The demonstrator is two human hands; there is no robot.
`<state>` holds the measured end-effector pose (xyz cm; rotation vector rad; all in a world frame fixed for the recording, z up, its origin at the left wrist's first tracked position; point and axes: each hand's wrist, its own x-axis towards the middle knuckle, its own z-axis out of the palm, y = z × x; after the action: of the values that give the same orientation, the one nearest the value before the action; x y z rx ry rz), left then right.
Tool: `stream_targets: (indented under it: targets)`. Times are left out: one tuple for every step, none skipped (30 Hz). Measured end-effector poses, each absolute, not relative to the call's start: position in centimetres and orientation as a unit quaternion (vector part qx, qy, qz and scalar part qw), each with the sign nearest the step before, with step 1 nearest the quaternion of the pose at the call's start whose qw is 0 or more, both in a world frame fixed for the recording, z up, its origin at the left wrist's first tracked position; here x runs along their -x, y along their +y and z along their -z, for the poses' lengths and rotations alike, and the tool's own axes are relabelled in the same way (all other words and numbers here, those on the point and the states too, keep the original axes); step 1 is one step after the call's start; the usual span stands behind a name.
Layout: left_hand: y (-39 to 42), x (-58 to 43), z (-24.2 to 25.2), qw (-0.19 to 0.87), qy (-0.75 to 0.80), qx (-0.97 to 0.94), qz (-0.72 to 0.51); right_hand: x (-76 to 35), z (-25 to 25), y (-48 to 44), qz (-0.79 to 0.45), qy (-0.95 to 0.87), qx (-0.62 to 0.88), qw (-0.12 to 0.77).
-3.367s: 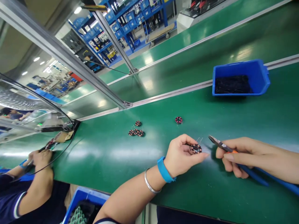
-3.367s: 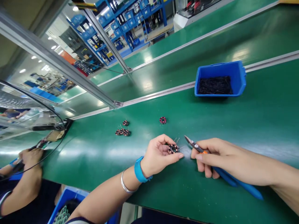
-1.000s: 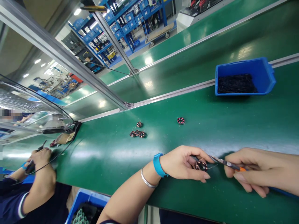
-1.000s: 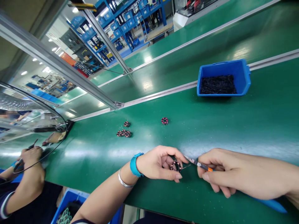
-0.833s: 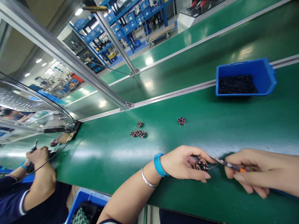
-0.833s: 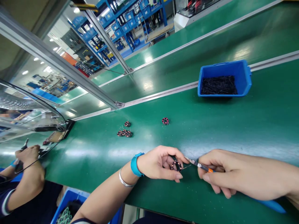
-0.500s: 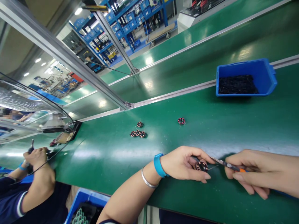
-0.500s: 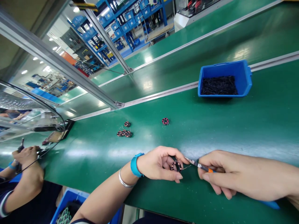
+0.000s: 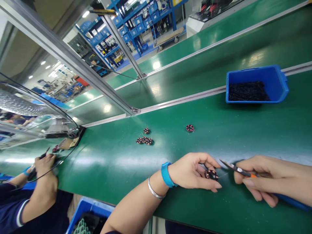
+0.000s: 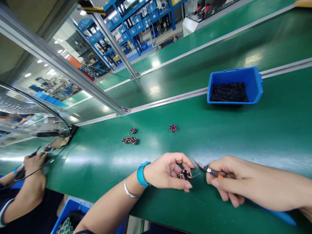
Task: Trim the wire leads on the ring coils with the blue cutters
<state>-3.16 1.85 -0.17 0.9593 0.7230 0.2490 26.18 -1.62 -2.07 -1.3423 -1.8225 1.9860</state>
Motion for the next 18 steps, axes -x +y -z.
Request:
stream_targets:
  targets:
    - [1.8,3.0,0.3,0.817,0.346,-0.444,-0.127,-26.4,2.6,-1.8,-0.666,-0.595,0.445,0.068]
    - [1.7,2.9,0.4,0.815,0.352,-0.441,-0.134,-26.6,3.1,-2.0,-0.673,-0.587,0.445,0.067]
    - [1.6,2.9,0.5,0.812,0.356,-0.441,-0.139,-26.8,3.6,-2.3,-0.678,-0.582,0.445,0.06]
    - [1.5,2.8,0.6,0.809,0.357,-0.445,-0.141,-26.9,3.9,-2.5,-0.682,-0.576,0.447,0.056]
    - [1.4,2.8,0.7,0.806,0.356,-0.452,-0.142,-27.1,4.0,-2.7,-0.683,-0.571,0.452,0.057]
    - [1.4,2.8,0.8,0.801,0.353,-0.461,-0.143,-27.1,4.1,-2.8,-0.684,-0.566,0.457,0.06]
    - [1.3,2.8,0.8,0.797,0.349,-0.471,-0.143,-27.2,4.2,-3.0,-0.682,-0.565,0.46,0.064]
    - [1.3,2.8,0.8,0.793,0.346,-0.479,-0.144,-27.2,4.1,-3.0,-0.68,-0.567,0.461,0.065]
    - [1.4,2.8,0.8,0.791,0.344,-0.484,-0.145,-27.2,4.1,-3.1,-0.677,-0.571,0.461,0.065]
    - [1.4,2.8,0.7,0.791,0.343,-0.485,-0.145,-27.1,4.0,-3.1,-0.675,-0.574,0.459,0.064]
    - [1.4,2.7,0.7,0.792,0.343,-0.482,-0.146,-27.0,4.0,-3.1,-0.674,-0.577,0.457,0.061]
    - [1.4,2.7,0.6,0.795,0.345,-0.477,-0.147,-26.9,3.8,-3.0,-0.675,-0.578,0.455,0.059]
    - [1.5,2.7,0.4,0.797,0.346,-0.472,-0.146,-26.7,3.7,-3.0,-0.675,-0.575,0.458,0.061]
    - [1.5,2.6,0.3,0.799,0.349,-0.467,-0.146,-26.6,3.5,-3.0,-0.676,-0.571,0.463,0.064]
    - [1.5,2.6,0.2,0.801,0.351,-0.463,-0.145,-26.5,3.3,-3.0,-0.675,-0.566,0.468,0.069]
    - [1.5,2.6,0.2,0.802,0.353,-0.459,-0.144,-26.3,3.2,-3.0,-0.675,-0.564,0.47,0.071]
    - [1.5,2.6,0.1,0.804,0.354,-0.456,-0.142,-26.3,3.0,-3.0,-0.675,-0.564,0.471,0.072]
    - [1.5,2.6,0.0,0.805,0.355,-0.454,-0.141,-26.2,3.0,-2.9,-0.674,-0.566,0.469,0.07]
